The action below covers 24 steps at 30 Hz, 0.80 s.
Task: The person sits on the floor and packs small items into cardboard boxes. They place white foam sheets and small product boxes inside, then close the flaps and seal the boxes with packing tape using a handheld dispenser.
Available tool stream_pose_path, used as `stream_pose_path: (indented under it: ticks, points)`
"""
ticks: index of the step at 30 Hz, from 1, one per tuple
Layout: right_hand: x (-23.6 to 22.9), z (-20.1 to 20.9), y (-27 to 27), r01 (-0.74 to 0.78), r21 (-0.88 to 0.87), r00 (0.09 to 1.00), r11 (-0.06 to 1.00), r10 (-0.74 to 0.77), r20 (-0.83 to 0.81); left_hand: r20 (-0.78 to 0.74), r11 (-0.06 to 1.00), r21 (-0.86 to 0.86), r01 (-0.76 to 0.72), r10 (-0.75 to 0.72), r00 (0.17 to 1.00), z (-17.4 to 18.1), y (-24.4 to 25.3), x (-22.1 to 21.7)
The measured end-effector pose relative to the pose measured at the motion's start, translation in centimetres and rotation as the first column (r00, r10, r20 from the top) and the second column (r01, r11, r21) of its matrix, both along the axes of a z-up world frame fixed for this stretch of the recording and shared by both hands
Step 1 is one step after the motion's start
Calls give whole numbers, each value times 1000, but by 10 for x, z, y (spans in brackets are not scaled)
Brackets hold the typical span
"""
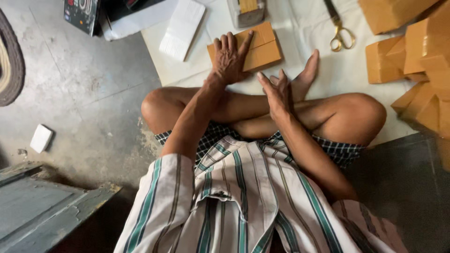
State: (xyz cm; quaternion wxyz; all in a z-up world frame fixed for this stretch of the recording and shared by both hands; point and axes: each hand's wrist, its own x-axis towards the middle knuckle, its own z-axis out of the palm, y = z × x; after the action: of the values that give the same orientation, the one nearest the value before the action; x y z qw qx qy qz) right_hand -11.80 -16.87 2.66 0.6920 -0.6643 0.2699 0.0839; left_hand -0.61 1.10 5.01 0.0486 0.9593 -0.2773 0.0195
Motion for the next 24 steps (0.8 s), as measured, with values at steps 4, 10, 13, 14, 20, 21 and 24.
stream_pose_path:
  ticks: [4,10,13,14,20,21,24]
  points:
    - [26,27,-8,125,218,970,968,-165,176,62,976,-176,-126,139,988,36,-43,-40]
    - [22,66,-25,74,188,862,979,-157,483,-138,909,-387,-154,108,985,68,-51,-121]
    - [-7,93,-38,-112,76,859,991,58,508,-466,629,-682,-374,20,884,67,-25,-126]
    - [-21,100,-39,-170,34,811,985,120,573,-574,443,-744,-500,-41,818,65,-19,-131]
    - [-59,116,-13,-544,57,787,837,486,381,-714,-31,-666,-745,-262,649,62,-1,-147]
    - [-64,112,-11,-570,63,785,819,520,337,-716,-54,-664,-745,-240,656,62,2,-151]
    - [-90,95,-2,-629,86,753,773,578,315,-736,-101,-643,-760,-193,649,62,10,-162]
